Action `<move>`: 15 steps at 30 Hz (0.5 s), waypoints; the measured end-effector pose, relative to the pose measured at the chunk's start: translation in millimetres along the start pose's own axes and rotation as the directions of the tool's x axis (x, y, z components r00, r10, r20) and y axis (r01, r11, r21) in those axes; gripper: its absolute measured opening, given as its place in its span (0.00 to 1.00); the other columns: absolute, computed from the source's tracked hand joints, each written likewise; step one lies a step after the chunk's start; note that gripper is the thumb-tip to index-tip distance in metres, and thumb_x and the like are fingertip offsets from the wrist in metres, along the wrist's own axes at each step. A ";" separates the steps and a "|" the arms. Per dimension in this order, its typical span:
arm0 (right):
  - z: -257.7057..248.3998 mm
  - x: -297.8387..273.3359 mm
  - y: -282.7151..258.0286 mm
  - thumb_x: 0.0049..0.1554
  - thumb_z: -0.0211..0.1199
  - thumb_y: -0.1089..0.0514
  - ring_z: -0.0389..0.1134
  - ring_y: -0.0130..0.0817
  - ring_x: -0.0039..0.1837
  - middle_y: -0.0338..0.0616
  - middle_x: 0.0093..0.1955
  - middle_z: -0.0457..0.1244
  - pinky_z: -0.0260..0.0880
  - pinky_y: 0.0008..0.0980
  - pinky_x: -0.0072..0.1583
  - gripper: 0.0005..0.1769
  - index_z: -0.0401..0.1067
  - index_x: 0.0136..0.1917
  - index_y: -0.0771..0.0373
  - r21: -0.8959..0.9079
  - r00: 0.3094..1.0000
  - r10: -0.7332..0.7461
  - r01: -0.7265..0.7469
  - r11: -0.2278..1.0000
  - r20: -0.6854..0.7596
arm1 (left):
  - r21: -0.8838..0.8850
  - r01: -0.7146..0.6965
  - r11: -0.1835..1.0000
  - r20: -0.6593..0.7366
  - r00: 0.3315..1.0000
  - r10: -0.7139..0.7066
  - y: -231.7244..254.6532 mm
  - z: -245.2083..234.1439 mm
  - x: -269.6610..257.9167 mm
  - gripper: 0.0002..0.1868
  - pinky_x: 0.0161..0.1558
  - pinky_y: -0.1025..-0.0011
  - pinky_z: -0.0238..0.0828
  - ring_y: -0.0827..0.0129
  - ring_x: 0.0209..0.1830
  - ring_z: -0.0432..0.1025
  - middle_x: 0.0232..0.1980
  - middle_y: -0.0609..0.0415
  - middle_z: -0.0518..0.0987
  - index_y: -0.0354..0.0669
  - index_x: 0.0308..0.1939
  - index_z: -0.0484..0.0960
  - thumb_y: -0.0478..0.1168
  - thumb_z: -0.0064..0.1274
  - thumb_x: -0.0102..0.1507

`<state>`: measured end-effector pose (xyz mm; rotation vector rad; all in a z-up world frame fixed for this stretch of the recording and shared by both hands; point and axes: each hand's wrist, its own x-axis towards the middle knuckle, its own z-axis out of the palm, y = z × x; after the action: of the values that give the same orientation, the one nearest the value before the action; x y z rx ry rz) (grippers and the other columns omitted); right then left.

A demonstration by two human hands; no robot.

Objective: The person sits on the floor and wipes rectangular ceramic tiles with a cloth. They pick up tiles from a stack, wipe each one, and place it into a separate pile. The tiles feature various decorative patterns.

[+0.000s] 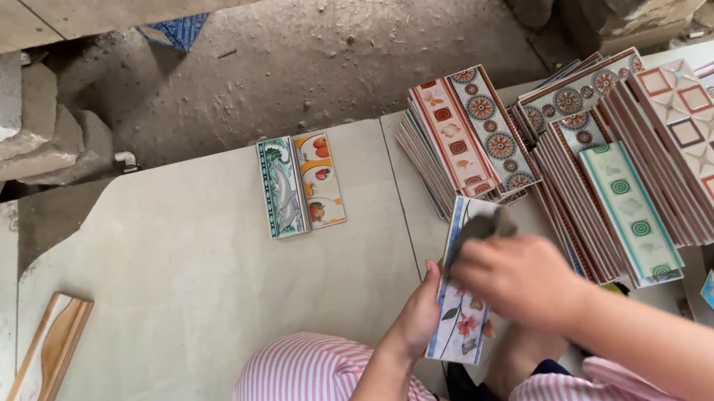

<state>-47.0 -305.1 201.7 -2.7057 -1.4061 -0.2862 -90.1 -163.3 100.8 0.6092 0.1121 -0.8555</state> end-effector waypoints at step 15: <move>-66.0 29.5 8.1 0.46 0.52 0.48 0.64 0.35 0.47 0.39 0.49 0.60 0.66 0.36 0.47 0.20 0.63 0.52 0.53 0.448 0.743 0.573 -0.668 0.594 0.347 | -0.287 -0.106 0.952 0.198 0.966 0.168 17.6 17.9 -3.7 0.39 0.46 0.54 0.65 0.47 0.54 0.62 0.61 0.42 0.62 0.48 0.65 0.54 0.66 0.26 0.56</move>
<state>-32.3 -296.3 272.4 -2.5231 -0.3477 0.3623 -82.2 -161.8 124.9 0.2555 -0.0146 -0.7499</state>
